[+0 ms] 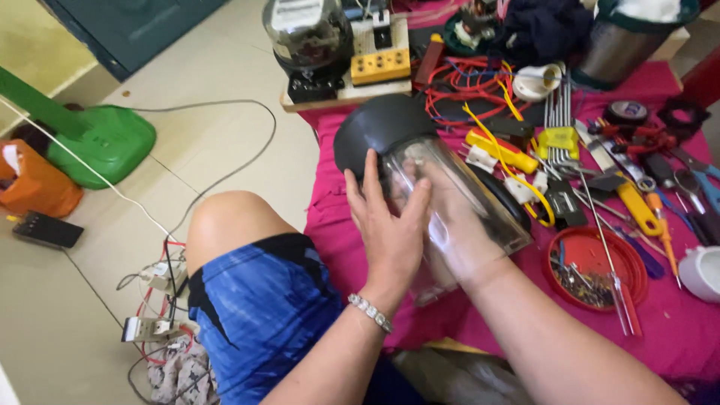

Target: The person cleans the exterior of a clear electric kettle using a white cloth. They wipe the glass body and black base while holding the kettle with the other hand, rotating it to reach different sides.

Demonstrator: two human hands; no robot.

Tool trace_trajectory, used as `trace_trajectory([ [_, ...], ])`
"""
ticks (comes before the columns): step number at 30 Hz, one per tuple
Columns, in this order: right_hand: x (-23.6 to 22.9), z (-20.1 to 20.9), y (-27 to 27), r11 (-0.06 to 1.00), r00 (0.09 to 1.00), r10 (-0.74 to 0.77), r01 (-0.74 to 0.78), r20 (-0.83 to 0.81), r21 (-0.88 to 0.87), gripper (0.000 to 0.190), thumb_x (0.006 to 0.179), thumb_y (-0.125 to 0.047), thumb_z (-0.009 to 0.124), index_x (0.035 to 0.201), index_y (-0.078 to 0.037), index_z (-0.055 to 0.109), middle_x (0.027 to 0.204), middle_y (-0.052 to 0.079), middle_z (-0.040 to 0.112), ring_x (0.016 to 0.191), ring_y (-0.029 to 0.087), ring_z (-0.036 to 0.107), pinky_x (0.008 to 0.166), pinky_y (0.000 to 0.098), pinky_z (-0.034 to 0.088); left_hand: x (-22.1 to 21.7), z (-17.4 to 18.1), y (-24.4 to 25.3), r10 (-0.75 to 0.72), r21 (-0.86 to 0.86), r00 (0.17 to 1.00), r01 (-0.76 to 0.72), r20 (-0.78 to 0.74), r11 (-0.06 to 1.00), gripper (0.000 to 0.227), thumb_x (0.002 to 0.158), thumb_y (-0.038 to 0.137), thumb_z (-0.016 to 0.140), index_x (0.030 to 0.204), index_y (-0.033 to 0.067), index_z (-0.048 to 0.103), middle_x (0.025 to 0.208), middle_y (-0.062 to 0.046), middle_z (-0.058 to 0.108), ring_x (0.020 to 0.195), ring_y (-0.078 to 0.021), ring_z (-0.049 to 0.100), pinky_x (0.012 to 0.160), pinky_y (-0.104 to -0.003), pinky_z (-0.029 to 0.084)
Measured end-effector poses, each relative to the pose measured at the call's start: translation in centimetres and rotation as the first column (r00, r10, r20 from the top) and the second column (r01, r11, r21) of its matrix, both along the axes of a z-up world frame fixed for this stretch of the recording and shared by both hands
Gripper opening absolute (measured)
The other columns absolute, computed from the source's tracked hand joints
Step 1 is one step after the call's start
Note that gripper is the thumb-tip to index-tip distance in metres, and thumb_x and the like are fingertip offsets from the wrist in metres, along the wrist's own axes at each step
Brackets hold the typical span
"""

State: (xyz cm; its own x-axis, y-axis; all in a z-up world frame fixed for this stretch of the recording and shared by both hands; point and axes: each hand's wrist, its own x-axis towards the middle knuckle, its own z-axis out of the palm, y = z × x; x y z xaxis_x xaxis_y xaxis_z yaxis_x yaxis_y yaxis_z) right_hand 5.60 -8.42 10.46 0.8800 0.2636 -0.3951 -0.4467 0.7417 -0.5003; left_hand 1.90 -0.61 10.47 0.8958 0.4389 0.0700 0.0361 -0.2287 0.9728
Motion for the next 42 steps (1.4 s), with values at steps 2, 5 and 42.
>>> trace_trajectory([
  [2,0.5,-4.3,-1.7,0.998,1.000,0.019,-0.017,-0.021,0.064,0.014,0.102,-0.021,0.065,0.108,-0.011,0.072,0.087,-0.001,0.072,0.083,0.010,0.070,0.079,0.0232,0.058,-0.2,-0.4,0.1,-0.014,0.012,1.000,0.014,-0.001,1.000,0.086,0.082,0.040,0.077,0.157,0.0290,0.037,0.163,-0.033,0.009,0.149,-0.0546,0.014,0.121,-0.061,0.008],
  [5,0.7,-7.1,-5.0,0.932,0.989,0.139,-0.112,-0.054,0.346,0.020,0.101,-0.024,0.066,0.112,-0.009,0.074,0.096,0.005,0.075,0.092,0.015,0.072,0.085,0.0257,0.059,0.2,-0.5,0.1,-0.029,0.019,0.999,0.028,0.027,0.999,0.085,0.083,0.039,0.077,0.157,0.0293,0.037,0.162,-0.034,0.009,0.149,-0.0559,0.013,0.121,-0.061,0.007],
  [42,1.8,-3.2,0.1,0.990,0.976,-0.141,0.142,0.166,0.005,0.018,0.098,-0.011,0.068,0.116,-0.008,0.066,0.112,0.008,0.071,0.094,0.016,0.070,0.082,0.0257,0.059,-1.1,-2.1,3.2,-0.094,-0.150,0.992,0.106,0.086,0.983,0.083,0.090,0.038,0.068,0.161,0.0252,0.027,0.162,-0.037,0.001,0.149,-0.0567,0.008,0.121,-0.063,0.005],
])
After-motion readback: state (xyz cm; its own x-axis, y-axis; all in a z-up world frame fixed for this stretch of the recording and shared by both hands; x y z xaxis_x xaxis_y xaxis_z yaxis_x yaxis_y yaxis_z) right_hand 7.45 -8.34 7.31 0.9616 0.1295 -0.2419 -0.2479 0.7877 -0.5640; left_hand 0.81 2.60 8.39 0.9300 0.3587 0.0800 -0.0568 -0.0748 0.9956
